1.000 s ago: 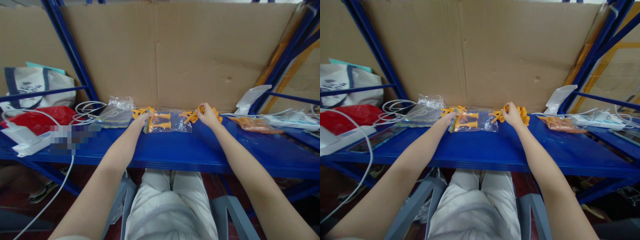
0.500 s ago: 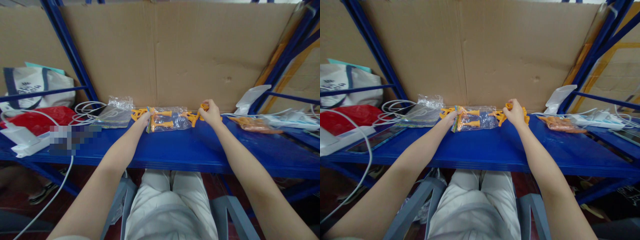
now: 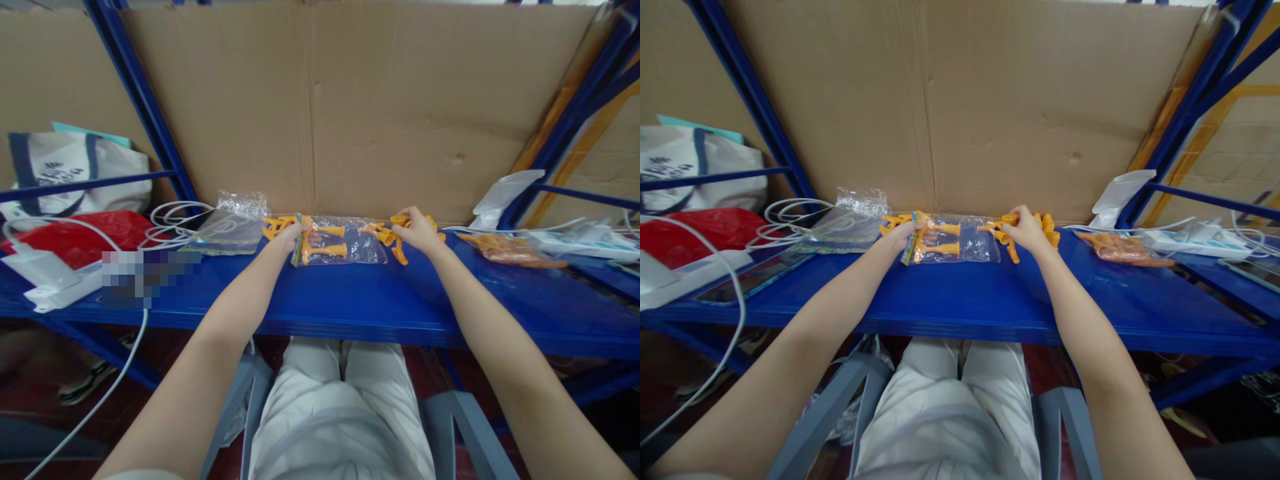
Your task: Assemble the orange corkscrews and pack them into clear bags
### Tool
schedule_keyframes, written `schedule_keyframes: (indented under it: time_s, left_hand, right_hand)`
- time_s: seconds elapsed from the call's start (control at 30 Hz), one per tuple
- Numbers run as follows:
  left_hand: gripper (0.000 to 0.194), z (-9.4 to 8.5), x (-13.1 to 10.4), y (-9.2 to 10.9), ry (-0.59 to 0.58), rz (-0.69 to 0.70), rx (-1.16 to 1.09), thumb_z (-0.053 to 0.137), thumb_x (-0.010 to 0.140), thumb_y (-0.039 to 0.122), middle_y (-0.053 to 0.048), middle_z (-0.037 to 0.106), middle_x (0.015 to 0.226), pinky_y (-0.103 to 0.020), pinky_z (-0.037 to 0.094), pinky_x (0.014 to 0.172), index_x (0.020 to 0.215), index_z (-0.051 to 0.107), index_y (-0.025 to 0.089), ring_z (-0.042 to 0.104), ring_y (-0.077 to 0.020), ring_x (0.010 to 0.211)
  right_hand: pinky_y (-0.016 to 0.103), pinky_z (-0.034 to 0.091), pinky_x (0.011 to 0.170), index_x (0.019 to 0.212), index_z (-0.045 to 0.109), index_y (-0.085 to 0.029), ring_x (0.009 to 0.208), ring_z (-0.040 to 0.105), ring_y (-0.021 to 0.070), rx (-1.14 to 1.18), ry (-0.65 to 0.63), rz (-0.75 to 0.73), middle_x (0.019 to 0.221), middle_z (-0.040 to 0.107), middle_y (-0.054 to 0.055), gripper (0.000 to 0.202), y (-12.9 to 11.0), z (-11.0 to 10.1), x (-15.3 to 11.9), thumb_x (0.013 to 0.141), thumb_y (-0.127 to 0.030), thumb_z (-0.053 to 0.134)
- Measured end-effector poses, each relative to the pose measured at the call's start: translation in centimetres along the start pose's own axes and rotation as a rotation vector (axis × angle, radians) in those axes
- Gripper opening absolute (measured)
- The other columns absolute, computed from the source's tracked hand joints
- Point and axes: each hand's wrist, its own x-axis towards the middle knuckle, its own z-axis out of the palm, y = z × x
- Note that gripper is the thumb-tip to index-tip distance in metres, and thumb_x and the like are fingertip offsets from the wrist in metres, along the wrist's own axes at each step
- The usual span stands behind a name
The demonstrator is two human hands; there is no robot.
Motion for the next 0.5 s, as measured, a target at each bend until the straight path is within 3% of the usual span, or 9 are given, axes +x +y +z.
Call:
schedule_keyframes:
  time_s: [0.1, 0.2, 0.4, 0.5]
  left_hand:
    - [0.031, 0.0, -0.1, 0.1, 0.004, -0.001, 0.018, 0.048, 0.097, 0.017, -0.014, 0.077, 0.086, -0.036, 0.062, 0.08, 0.122, 0.065, 0.012, 0.076, -0.0237, 0.082]
    - [0.032, 0.0, -0.2, 0.1, 0.006, 0.005, 0.016, 0.047, 0.096, 0.013, -0.013, 0.076, 0.082, -0.036, 0.063, 0.08, 0.123, 0.064, 0.011, 0.076, -0.0231, 0.078]
    - [0.034, 0.0, -0.4, 0.1, -0.002, 0.02, -0.011, 0.054, 0.093, 0.016, -0.012, 0.077, 0.082, -0.041, 0.063, 0.078, 0.126, 0.064, 0.014, 0.076, -0.0252, 0.075]
    - [0.033, 0.2, -0.8, 0.1, 0.002, 0.024, -0.005, 0.056, 0.094, 0.021, -0.012, 0.077, 0.082, -0.041, 0.064, 0.075, 0.125, 0.065, 0.015, 0.076, -0.0262, 0.077]
  right_hand:
    - [0.036, 0.049, 0.07, 0.085, 0.058, -0.02, 0.074, 0.063, 0.022, -0.064, -0.142, 0.049, 0.079, 0.066, 0.005, 0.02, 0.2, 0.0, 0.1, 0.069, -0.029, 0.065]
    - [0.038, 0.05, 0.07, 0.072, 0.059, -0.019, 0.073, 0.063, 0.0244, -0.14, -0.328, -0.004, 0.069, 0.065, 0.005, 0.012, 1.0, 0.1, 0.3, 0.072, -0.029, 0.065]
    - [0.04, 0.051, 0.066, 0.068, 0.063, -0.022, 0.069, 0.065, 0.0259, -0.249, -0.426, -0.246, 0.069, 0.068, 0.007, 0.015, 2.2, 0.8, 0.2, 0.073, -0.036, 0.066]
    - [0.045, 0.051, 0.071, 0.068, 0.066, -0.024, 0.074, 0.066, 0.0289, -0.325, -0.501, -0.245, 0.073, 0.07, 0.008, 0.006, 1.6, 1.0, -0.3, 0.068, -0.028, 0.07]
